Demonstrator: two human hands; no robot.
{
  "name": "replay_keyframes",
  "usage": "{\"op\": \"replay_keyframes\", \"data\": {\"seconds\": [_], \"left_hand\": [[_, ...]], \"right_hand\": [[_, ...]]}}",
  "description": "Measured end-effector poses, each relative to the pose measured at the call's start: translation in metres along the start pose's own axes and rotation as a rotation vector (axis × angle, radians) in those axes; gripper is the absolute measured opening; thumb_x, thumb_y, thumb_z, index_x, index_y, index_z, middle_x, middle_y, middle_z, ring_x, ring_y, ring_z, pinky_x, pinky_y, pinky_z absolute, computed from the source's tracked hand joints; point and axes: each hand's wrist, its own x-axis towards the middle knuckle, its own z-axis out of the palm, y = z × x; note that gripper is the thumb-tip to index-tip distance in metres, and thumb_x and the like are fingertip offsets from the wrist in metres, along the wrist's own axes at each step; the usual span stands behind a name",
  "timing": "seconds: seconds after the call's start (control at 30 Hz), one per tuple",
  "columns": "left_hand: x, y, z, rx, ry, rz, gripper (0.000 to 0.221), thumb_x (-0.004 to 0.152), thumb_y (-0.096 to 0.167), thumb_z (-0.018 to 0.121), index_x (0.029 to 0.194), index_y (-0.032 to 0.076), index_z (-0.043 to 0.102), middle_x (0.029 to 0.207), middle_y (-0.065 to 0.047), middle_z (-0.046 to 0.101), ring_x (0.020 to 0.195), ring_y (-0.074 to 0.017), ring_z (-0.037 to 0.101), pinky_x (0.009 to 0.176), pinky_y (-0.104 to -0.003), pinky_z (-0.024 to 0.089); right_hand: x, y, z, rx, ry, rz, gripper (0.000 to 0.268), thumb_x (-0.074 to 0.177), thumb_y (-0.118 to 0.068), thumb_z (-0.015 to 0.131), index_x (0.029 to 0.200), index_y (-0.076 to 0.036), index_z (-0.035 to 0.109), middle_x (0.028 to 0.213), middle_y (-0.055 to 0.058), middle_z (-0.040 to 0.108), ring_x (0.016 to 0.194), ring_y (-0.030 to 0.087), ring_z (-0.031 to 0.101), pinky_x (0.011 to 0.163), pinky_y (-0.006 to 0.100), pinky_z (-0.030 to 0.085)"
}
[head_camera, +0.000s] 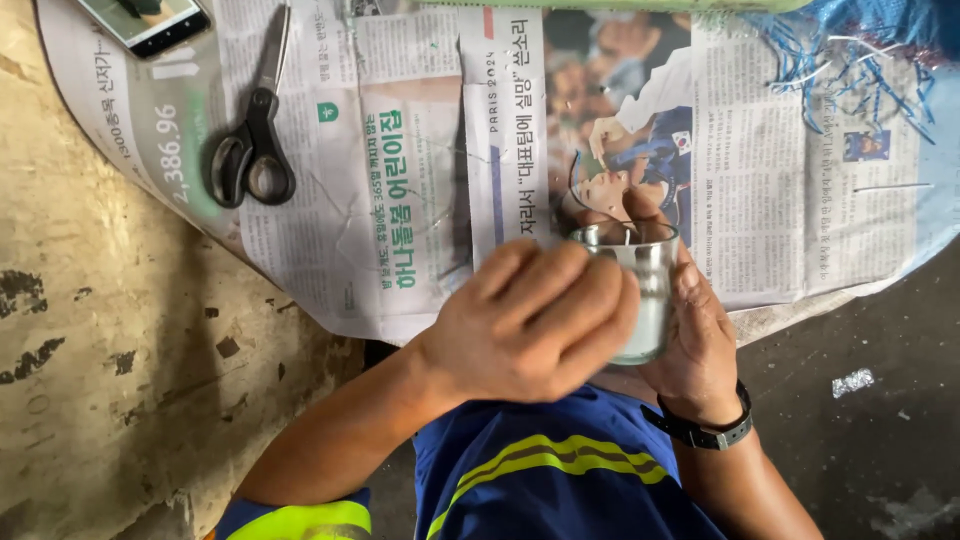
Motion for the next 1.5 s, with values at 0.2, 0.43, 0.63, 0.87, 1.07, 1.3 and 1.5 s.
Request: {"op": "replay_keyframes", "data": {"seconds": [0.2, 0.43, 0.63, 0.87, 1.07, 1.3, 1.5], "left_hand": [[-0.01, 0.002, 0.002, -0.025, 0.069, 0.035, 0.007, 0.104, 0.01, 0.071, 0.106, 0.015, 0.075, 0.105, 0.0, 0.071, 0.095, -0.0144, 0.066, 0.083, -0.029, 0.048], [-0.018, 0.0, 0.002, -0.044, 0.152, -0.014, 0.024, 0.115, 0.029, 0.069, 0.123, 0.006, 0.068, 0.1, -0.002, 0.074, 0.084, -0.0163, 0.069, 0.072, -0.031, 0.056], [-0.028, -0.021, -0.005, -0.03, 0.028, -0.167, 0.012, 0.113, 0.017, 0.073, 0.118, 0.006, 0.072, 0.108, -0.009, 0.071, 0.088, -0.0225, 0.07, 0.076, -0.038, 0.058], [-0.041, 0.016, 0.005, -0.222, 0.034, -0.005, 0.016, 0.11, 0.016, 0.072, 0.116, 0.001, 0.068, 0.106, -0.008, 0.069, 0.088, -0.0216, 0.067, 0.071, -0.036, 0.058], [-0.025, -0.003, -0.02, -0.136, 0.213, -0.244, 0.005, 0.105, 0.002, 0.074, 0.108, 0.006, 0.074, 0.103, -0.01, 0.069, 0.084, -0.0257, 0.071, 0.073, -0.038, 0.056], [-0.028, -0.01, -0.022, -0.17, 0.298, -0.452, 0.012, 0.107, 0.008, 0.064, 0.096, 0.004, 0.07, 0.101, -0.013, 0.066, 0.084, -0.0214, 0.064, 0.071, -0.033, 0.056], [-0.025, 0.022, -0.001, -0.217, 0.247, -0.271, 0.006, 0.105, 0.009, 0.074, 0.104, 0.004, 0.071, 0.099, -0.009, 0.071, 0.084, -0.0247, 0.07, 0.072, -0.038, 0.058]], "right_hand": [[0.0, -0.003, -0.001, 0.069, -0.045, 0.025, 0.081, 0.108, -0.037, 0.06, 0.173, -0.002, 0.027, 0.166, 0.029, 0.047, 0.15, 0.037, 0.051, 0.133, 0.049, 0.037], [-0.001, 0.002, -0.002, 0.08, 0.039, -0.006, 0.082, 0.107, -0.04, 0.054, 0.174, -0.003, 0.024, 0.168, 0.028, 0.044, 0.155, 0.036, 0.046, 0.133, 0.047, 0.034], [-0.002, 0.003, -0.002, 0.049, 0.031, -0.013, 0.084, 0.109, -0.047, 0.059, 0.176, -0.006, 0.027, 0.166, 0.02, 0.05, 0.132, 0.036, 0.065, 0.105, 0.046, 0.058], [0.001, 0.002, 0.0, 0.063, -0.02, -0.023, 0.074, 0.11, -0.042, 0.055, 0.17, -0.005, 0.033, 0.17, 0.021, 0.044, 0.151, 0.036, 0.05, 0.125, 0.051, 0.043], [-0.005, -0.007, 0.002, -0.06, 0.012, -0.039, 0.092, 0.1, -0.049, 0.068, 0.171, -0.004, 0.031, 0.163, 0.026, 0.052, 0.145, 0.037, 0.057, 0.117, 0.047, 0.048], [-0.025, -0.024, 0.027, -0.616, 0.2, -0.237, 0.114, 0.08, -0.046, 0.077, 0.172, -0.002, 0.024, 0.154, 0.021, 0.053, 0.137, 0.031, 0.059, 0.114, 0.047, 0.056], [-0.013, -0.006, 0.0, -0.308, 0.164, -0.156, 0.1, 0.086, -0.043, 0.077, 0.165, 0.004, 0.035, 0.166, 0.019, 0.047, 0.128, 0.04, 0.067, 0.114, 0.054, 0.055]]}}
